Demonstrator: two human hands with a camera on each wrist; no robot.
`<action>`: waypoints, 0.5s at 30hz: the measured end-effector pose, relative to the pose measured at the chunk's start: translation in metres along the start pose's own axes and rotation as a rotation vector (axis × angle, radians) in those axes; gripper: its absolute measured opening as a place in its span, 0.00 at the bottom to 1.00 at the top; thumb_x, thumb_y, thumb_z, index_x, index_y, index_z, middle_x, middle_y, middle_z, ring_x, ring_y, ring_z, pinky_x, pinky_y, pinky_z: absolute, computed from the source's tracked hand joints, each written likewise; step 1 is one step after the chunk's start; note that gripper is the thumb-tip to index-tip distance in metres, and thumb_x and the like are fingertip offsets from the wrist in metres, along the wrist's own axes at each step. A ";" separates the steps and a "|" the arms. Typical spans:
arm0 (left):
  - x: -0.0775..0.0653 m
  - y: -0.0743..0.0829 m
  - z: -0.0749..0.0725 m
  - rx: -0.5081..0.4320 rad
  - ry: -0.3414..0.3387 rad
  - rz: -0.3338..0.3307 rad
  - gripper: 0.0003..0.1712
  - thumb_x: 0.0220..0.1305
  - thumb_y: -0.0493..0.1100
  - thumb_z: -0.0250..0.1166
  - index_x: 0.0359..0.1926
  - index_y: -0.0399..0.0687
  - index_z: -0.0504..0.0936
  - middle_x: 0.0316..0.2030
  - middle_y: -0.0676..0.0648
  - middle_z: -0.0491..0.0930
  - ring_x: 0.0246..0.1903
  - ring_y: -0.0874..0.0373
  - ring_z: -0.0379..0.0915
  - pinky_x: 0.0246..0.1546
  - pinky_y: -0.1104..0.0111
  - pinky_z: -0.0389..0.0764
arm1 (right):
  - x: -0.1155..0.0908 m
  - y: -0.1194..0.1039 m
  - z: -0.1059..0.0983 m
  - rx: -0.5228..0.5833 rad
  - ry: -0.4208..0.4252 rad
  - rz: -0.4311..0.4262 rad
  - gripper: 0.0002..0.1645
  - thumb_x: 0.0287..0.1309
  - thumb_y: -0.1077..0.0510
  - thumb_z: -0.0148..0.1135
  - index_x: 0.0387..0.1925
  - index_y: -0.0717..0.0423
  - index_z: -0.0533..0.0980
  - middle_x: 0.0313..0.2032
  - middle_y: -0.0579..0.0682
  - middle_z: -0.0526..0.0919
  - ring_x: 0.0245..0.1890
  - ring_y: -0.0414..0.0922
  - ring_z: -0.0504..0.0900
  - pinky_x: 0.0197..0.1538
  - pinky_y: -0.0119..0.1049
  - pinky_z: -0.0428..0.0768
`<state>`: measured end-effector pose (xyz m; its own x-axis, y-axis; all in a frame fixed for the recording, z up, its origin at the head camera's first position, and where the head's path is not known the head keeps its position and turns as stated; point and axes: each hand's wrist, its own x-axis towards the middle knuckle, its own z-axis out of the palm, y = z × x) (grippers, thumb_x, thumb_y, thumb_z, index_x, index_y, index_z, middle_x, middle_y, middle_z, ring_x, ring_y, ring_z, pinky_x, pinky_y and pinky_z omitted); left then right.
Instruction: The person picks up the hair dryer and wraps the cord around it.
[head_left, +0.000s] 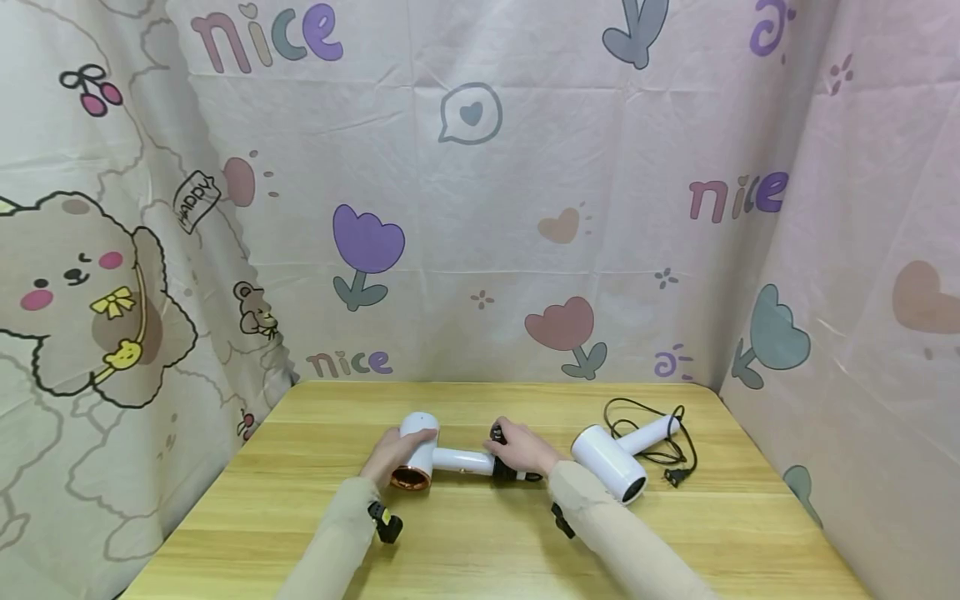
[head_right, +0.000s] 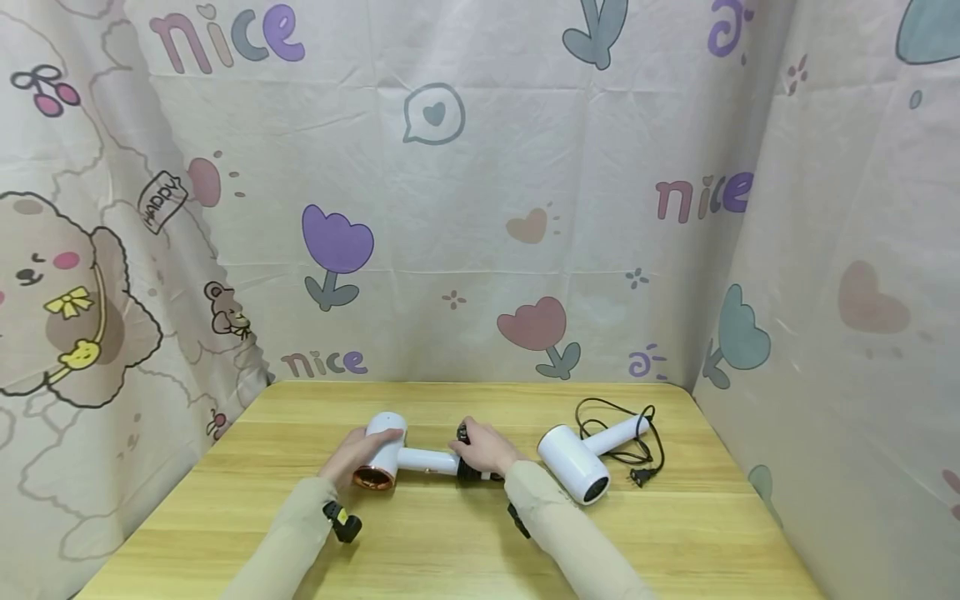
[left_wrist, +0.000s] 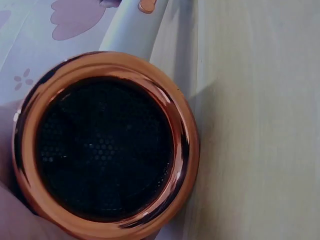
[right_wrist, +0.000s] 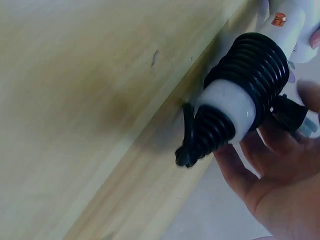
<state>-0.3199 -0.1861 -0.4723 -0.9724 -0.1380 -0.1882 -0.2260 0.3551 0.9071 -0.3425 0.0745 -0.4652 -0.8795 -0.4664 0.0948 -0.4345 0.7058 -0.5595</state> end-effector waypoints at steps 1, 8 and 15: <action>0.001 0.000 0.000 0.006 0.002 0.000 0.45 0.53 0.65 0.68 0.55 0.31 0.69 0.38 0.38 0.77 0.33 0.51 0.75 0.29 0.67 0.79 | 0.001 0.000 0.001 -0.011 0.011 0.010 0.13 0.68 0.49 0.55 0.44 0.54 0.73 0.33 0.48 0.81 0.31 0.41 0.78 0.36 0.37 0.79; 0.007 -0.001 0.001 0.041 0.004 0.004 0.40 0.55 0.65 0.67 0.50 0.33 0.73 0.36 0.40 0.78 0.31 0.52 0.75 0.27 0.68 0.79 | 0.008 -0.007 0.002 -0.080 0.111 0.073 0.16 0.62 0.51 0.63 0.47 0.55 0.78 0.42 0.52 0.85 0.40 0.49 0.83 0.44 0.47 0.82; 0.008 0.001 0.001 0.094 0.028 0.009 0.38 0.56 0.63 0.67 0.49 0.32 0.72 0.37 0.39 0.76 0.32 0.51 0.74 0.27 0.68 0.78 | 0.012 -0.004 0.005 -0.133 0.101 0.112 0.18 0.63 0.50 0.63 0.49 0.57 0.79 0.41 0.52 0.85 0.38 0.48 0.83 0.42 0.46 0.82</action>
<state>-0.3276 -0.1861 -0.4729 -0.9727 -0.1596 -0.1687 -0.2232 0.4413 0.8692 -0.3503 0.0630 -0.4659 -0.9358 -0.3300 0.1239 -0.3489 0.8177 -0.4578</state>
